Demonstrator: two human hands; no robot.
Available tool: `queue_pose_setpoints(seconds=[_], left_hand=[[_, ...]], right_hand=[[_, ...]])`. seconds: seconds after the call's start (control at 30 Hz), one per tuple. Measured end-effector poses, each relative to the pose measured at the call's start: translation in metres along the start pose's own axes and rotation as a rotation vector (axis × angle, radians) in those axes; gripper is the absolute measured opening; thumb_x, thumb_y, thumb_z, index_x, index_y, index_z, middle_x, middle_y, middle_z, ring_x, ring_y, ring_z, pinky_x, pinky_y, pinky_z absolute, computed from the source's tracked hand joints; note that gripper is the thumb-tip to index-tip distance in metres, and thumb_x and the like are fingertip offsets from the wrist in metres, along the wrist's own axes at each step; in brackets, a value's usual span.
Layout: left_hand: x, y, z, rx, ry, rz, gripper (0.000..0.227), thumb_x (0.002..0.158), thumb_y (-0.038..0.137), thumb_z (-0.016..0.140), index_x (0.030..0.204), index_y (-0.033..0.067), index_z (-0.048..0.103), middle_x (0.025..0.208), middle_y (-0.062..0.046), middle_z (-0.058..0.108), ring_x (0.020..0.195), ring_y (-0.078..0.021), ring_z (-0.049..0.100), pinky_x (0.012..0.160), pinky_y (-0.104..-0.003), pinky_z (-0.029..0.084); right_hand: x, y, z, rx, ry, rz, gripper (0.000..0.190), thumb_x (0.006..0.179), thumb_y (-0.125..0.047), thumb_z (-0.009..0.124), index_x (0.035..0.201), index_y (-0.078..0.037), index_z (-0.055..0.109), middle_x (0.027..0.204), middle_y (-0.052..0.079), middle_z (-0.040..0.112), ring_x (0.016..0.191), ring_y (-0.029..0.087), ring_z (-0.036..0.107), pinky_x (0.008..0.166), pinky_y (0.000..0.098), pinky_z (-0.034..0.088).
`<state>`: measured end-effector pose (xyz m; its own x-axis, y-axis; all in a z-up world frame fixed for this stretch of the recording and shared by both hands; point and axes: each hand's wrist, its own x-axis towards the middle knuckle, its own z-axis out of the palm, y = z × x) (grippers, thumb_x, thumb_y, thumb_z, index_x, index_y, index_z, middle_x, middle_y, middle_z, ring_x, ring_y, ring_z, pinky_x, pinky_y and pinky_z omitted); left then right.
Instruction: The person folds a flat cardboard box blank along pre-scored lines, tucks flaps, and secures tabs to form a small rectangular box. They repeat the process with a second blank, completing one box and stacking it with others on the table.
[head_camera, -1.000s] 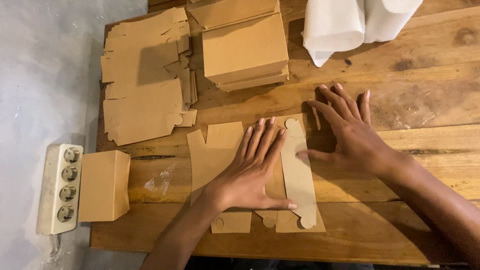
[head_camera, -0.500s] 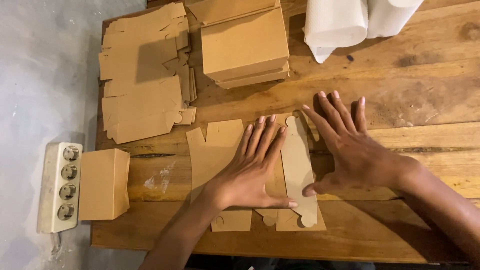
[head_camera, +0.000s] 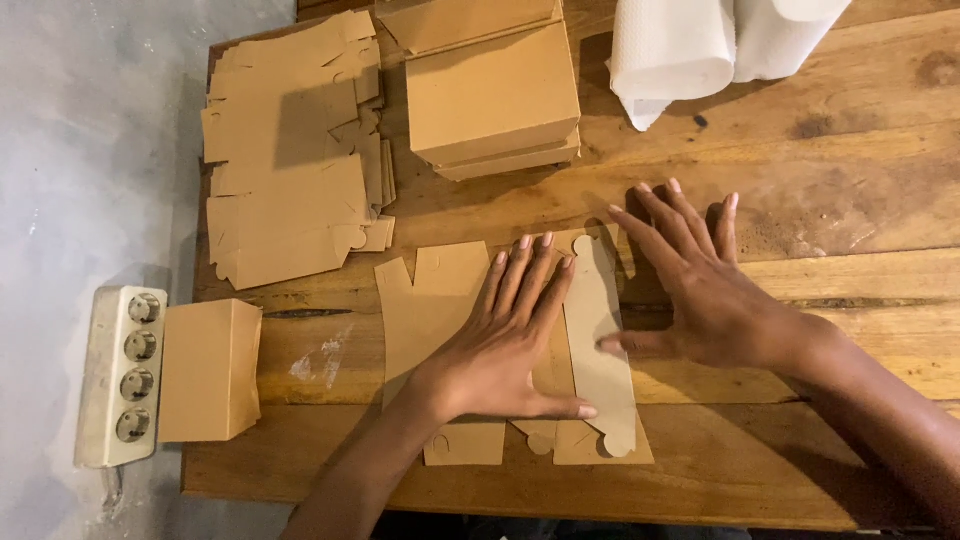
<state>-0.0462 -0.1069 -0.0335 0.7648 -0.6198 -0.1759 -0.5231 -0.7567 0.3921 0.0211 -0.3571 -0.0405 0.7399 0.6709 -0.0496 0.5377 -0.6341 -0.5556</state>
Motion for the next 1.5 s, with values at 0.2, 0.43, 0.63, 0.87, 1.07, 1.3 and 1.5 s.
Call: queue_pose_setpoints(seconds=[0.2, 0.43, 0.63, 0.87, 1.07, 1.3, 1.5], left_hand=[[0.000, 0.002, -0.004, -0.005, -0.021, -0.011, 0.142, 0.076, 0.086, 0.062, 0.161, -0.0010, -0.011, 0.166, -0.029, -0.022, 0.153, -0.0453, -0.024, 0.124, -0.058, -0.013], [0.001, 0.000, -0.001, 0.007, -0.018, -0.008, 0.143, 0.076, 0.087, 0.062, 0.161, -0.0002, -0.012, 0.166, -0.029, -0.022, 0.153, -0.0451, -0.025, 0.123, -0.057, -0.015], [-0.001, 0.001, -0.001, -0.003, -0.002, 0.004, 0.140, 0.077, 0.086, 0.059, 0.161, -0.0007, -0.011, 0.167, -0.029, -0.018, 0.154, -0.0456, -0.023, 0.123, -0.059, -0.013], [0.001, 0.002, -0.004, 0.005, -0.044, -0.009, 0.143, 0.077, 0.085, 0.064, 0.160, -0.0015, -0.012, 0.166, -0.028, -0.022, 0.153, -0.0441, -0.026, 0.123, -0.058, -0.015], [0.000, 0.003, -0.004, -0.022, -0.033, -0.011, 0.141, 0.077, 0.084, 0.064, 0.161, 0.0008, -0.014, 0.167, -0.027, -0.022, 0.154, -0.0433, -0.026, 0.123, -0.057, -0.014], [0.000, 0.005, -0.010, -0.054, -0.056, -0.013, 0.139, 0.077, 0.082, 0.061, 0.161, -0.0022, -0.010, 0.167, -0.028, -0.022, 0.153, -0.0445, -0.026, 0.122, -0.057, -0.014], [0.000, 0.006, -0.012, -0.063, -0.061, -0.026, 0.141, 0.076, 0.081, 0.065, 0.160, -0.0007, -0.013, 0.167, -0.028, -0.024, 0.153, -0.0436, -0.028, 0.122, -0.057, -0.015]], right_hand=[[0.002, 0.008, 0.008, -0.049, 0.203, -0.041, 0.096, 0.084, -0.058, 0.068, 0.160, -0.012, 0.032, 0.165, 0.024, 0.026, 0.157, 0.044, 0.007, 0.116, 0.0737, -0.012], [0.003, 0.012, 0.012, -0.137, 0.323, -0.073, 0.079, 0.091, -0.047, 0.067, 0.155, -0.009, 0.041, 0.160, 0.025, 0.037, 0.157, 0.045, 0.019, 0.116, 0.0778, -0.005], [0.001, 0.009, 0.002, -0.083, 0.116, -0.007, 0.125, 0.065, -0.075, 0.078, 0.162, -0.017, 0.024, 0.165, 0.028, 0.013, 0.156, 0.047, -0.004, 0.112, 0.0719, -0.020], [0.001, 0.000, -0.001, -0.123, -0.115, 0.025, 0.157, 0.055, -0.081, 0.092, 0.166, -0.025, -0.003, 0.167, 0.024, -0.018, 0.151, 0.039, -0.027, 0.107, 0.0675, -0.027], [-0.005, -0.007, 0.003, -0.194, -0.140, -0.093, 0.173, 0.054, -0.084, 0.103, 0.165, -0.012, -0.008, 0.165, 0.025, -0.023, 0.149, 0.040, -0.032, 0.107, 0.0638, -0.028], [-0.007, -0.002, 0.005, -0.177, -0.077, -0.237, 0.165, 0.058, -0.079, 0.101, 0.164, -0.005, -0.001, 0.171, 0.022, -0.013, 0.155, 0.039, -0.021, 0.115, 0.0625, -0.020], [0.001, 0.002, 0.000, 0.027, 0.017, -0.090, 0.123, 0.072, -0.061, 0.087, 0.164, -0.020, 0.018, 0.169, 0.021, 0.009, 0.157, 0.041, -0.009, 0.115, 0.0659, -0.018]])
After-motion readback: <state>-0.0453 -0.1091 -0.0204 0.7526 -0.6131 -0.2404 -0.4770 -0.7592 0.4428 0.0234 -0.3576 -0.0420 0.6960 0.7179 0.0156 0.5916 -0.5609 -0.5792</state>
